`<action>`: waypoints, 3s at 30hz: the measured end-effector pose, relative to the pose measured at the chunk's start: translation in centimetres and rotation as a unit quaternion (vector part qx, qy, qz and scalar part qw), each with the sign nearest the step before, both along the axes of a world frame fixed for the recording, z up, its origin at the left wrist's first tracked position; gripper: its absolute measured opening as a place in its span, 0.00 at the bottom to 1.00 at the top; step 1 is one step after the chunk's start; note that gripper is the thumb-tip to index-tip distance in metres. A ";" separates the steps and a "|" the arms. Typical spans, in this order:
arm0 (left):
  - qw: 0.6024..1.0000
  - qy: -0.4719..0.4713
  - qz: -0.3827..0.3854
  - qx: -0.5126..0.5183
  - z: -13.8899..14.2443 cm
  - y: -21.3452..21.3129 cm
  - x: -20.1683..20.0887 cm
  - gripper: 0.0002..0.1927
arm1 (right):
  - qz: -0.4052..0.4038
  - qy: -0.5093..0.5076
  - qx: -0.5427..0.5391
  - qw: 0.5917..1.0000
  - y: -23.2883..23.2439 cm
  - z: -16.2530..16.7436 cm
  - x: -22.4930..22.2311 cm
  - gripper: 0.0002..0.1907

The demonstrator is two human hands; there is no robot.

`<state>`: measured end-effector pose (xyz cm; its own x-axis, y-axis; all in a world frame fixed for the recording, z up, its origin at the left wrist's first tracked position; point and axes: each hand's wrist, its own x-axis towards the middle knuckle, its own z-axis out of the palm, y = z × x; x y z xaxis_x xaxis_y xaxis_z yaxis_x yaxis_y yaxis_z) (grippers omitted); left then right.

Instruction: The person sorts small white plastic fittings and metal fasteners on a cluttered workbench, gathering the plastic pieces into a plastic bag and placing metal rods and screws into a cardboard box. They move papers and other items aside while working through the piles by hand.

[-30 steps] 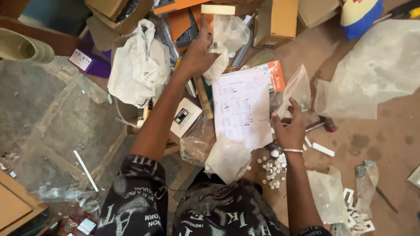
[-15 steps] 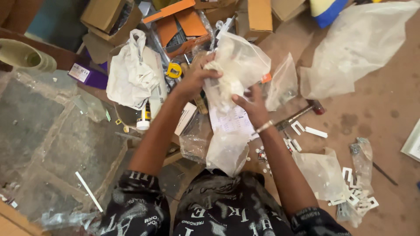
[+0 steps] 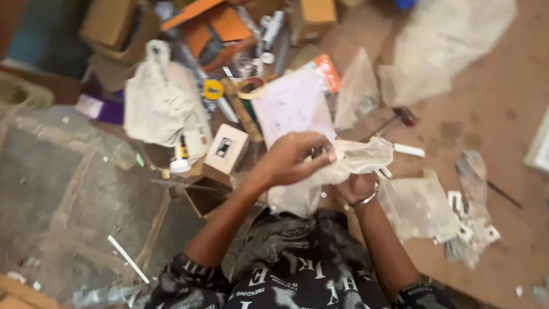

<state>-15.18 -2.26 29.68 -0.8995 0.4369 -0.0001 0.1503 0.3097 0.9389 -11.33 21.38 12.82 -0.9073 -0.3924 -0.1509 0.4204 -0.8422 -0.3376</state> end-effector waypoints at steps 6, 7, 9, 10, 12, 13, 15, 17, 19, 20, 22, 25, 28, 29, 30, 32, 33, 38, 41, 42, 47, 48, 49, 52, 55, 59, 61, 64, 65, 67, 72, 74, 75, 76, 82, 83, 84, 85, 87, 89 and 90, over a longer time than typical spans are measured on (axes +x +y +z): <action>0.988 0.060 -0.117 0.080 1.8 8.6 3.0 0.08 | -0.186 -0.126 -0.049 0.973 8.5 -0.3 6.4 0.36; 0.983 0.073 -0.137 0.101 1.7 10.2 3.5 0.06 | -0.216 -0.110 -0.056 0.969 10.2 0.0 7.4 0.36; 0.977 0.096 -0.175 0.077 1.4 13.4 4.4 0.06 | -0.277 -0.103 -0.040 0.955 13.5 0.9 9.3 0.36; 0.973 0.110 -0.190 0.066 1.2 15.0 5.0 0.05 | -0.306 -0.111 -0.019 0.945 15.1 1.6 10.4 0.36; 0.961 0.136 -0.227 0.079 1.2 17.4 6.7 0.06 | -0.350 -0.103 0.033 0.930 18.1 3.2 12.5 0.36; 0.955 0.151 -0.243 0.084 1.2 18.4 7.6 0.06 | -0.366 -0.091 0.065 0.924 19.5 4.1 13.7 0.36; 0.957 0.164 -0.231 0.056 1.2 20.0 9.7 0.06 | -0.385 -0.043 0.155 0.909 22.2 5.7 15.6 0.35; 0.966 0.153 -0.206 0.020 0.9 21.8 11.6 0.06 | -0.385 0.028 0.269 0.882 24.6 6.9 17.1 0.32; 0.977 0.123 -0.174 -0.022 0.2 24.1 13.1 0.06 | -0.327 0.045 0.391 0.859 26.5 7.7 18.0 0.34; 0.982 0.098 -0.151 -0.049 0.0 25.5 14.0 0.06 | -0.297 0.050 0.450 0.841 27.3 8.1 18.3 0.37; 0.988 0.055 -0.104 -0.103 -0.7 28.0 15.2 0.07 | -0.266 0.038 0.559 0.784 28.4 8.8 18.9 0.33; 0.996 -0.017 -0.032 -0.084 -1.0 30.8 17.0 0.08 | -0.270 0.059 0.691 0.668 29.2 10.6 19.7 0.22; 0.993 0.003 0.004 -0.122 -1.3 31.9 17.6 0.07 | -0.268 0.124 0.750 0.591 29.6 13.2 20.0 0.09; 0.992 0.008 0.008 -0.122 -1.3 32.0 17.7 0.07 | -0.264 0.151 0.760 0.574 29.7 13.9 19.7 0.06; 0.992 0.013 0.013 -0.122 -1.3 32.1 17.7 0.07 | -0.226 0.157 0.766 0.581 29.9 14.6 19.4 0.06; 0.992 0.024 0.015 -0.125 -1.2 32.0 17.8 0.07 | -0.150 0.170 0.777 0.588 30.4 15.2 18.3 0.08; 0.991 0.029 0.012 -0.130 -1.1 31.8 18.0 0.07 | -0.094 0.160 0.789 0.586 30.5 15.0 17.7 0.10; 0.988 0.058 -0.023 -0.144 -1.1 30.2 18.6 0.08 | 0.120 0.201 0.799 0.554 29.4 10.1 15.9 0.16; 0.990 0.010 -0.021 -0.136 -1.9 29.4 19.6 0.09 | 0.258 0.270 0.793 0.482 26.8 4.5 15.9 0.18; 0.990 0.009 -0.018 -0.141 -2.3 29.2 20.0 0.10 | 0.328 0.260 0.795 0.439 25.7 2.4 15.7 0.16; 0.992 0.036 0.019 -0.117 -4.7 28.8 20.7 0.10 | 0.242 0.324 0.839 0.364 23.7 -6.4 13.4 0.18; 0.991 0.044 0.035 -0.123 -5.2 28.8 20.6 0.11 | 0.218 0.326 0.848 0.357 24.0 -7.5 12.9 0.19; 0.989 0.053 0.052 -0.129 -5.6 28.7 20.5 0.11 | 0.201 0.321 0.856 0.351 24.5 -8.4 12.5 0.19; 0.991 0.028 0.084 -0.099 -6.6 28.3 20.1 0.12 | 0.156 0.335 0.856 0.362 26.2 -9.0 13.1 0.21; 0.995 0.020 0.055 -0.077 -6.9 28.1 20.2 0.13 | 0.089 0.397 0.823 0.395 27.6 -9.0 16.3 0.22; 0.997 0.014 0.019 -0.072 -6.5 28.6 20.2 0.11 | 0.099 0.407 0.777 0.470 28.2 -8.3 20.6 0.24; 0.994 0.049 0.012 -0.096 -6.2 28.8 20.2 0.11 | 0.293 0.254 0.766 0.513 28.5 -8.3 21.2 0.20; 0.995 0.060 -0.006 -0.080 -6.0 29.0 20.1 0.10 | 0.316 0.255 0.768 0.496 29.0 -8.8 20.2 0.19; 0.994 0.062 -0.013 -0.084 -6.0 29.0 20.1 0.11 | 0.282 0.294 0.779 0.477 29.2 -9.0 19.6 0.20; 0.993 0.068 -0.025 -0.090 -5.7 29.1 20.3 0.12 | 0.213 0.368 0.796 0.431 29.5 -9.2 18.4 0.21; 0.993 0.067 -0.034 -0.092 -4.3 28.8 20.5 0.12 | 0.296 0.275 0.836 0.372 29.6 -8.5 17.7 0.19; 0.994 0.052 -0.030 -0.089 -3.7 28.4 20.4 0.13 | 0.274 0.281 0.836 0.383 29.6 -8.0 18.1 0.18; 0.995 0.047 -0.027 -0.088 -3.4 28.2 20.4 0.13 | 0.267 0.285 0.835 0.388 29.6 -7.7 18.3 0.18; 0.995 0.040 -0.026 -0.088 -3.2 28.0 20.4 0.14 | 0.260 0.285 0.836 0.391 29.6 -7.6 18.3 0.18; 0.996 0.001 -0.042 -0.074 -4.6 27.7 19.7 0.13 | 0.225 0.296 0.848 0.376 28.2 -8.3 17.1 0.17; 0.996 0.018 -0.048 -0.075 -5.0 27.8 19.7 0.13 | 0.221 0.298 0.852 0.370 27.7 -8.5 17.0 0.17; 0.995 0.036 -0.051 -0.077 -5.3 27.8 19.6 0.14 | 0.217 0.294 0.856 0.365 27.2 -8.6 16.9 0.17; 0.994 0.054 -0.054 -0.080 -5.6 27.9 19.6 0.14 | 0.213 0.291 0.860 0.361 26.8 -8.6 17.0 0.16; 0.995 0.050 -0.046 -0.076 -6.2 28.0 19.7 0.14 | 0.206 0.291 0.864 0.355 26.3 -8.6 17.5 0.16; 0.995 0.047 -0.041 -0.076 -6.7 28.1 19.8 0.14 | 0.220 0.283 0.863 0.356 26.3 -8.1 18.2 0.16; 0.995 0.044 -0.040 -0.076 -6.9 28.1 19.9 0.14 | 0.238 0.273 0.860 0.359 26.4 -7.8 18.7 0.15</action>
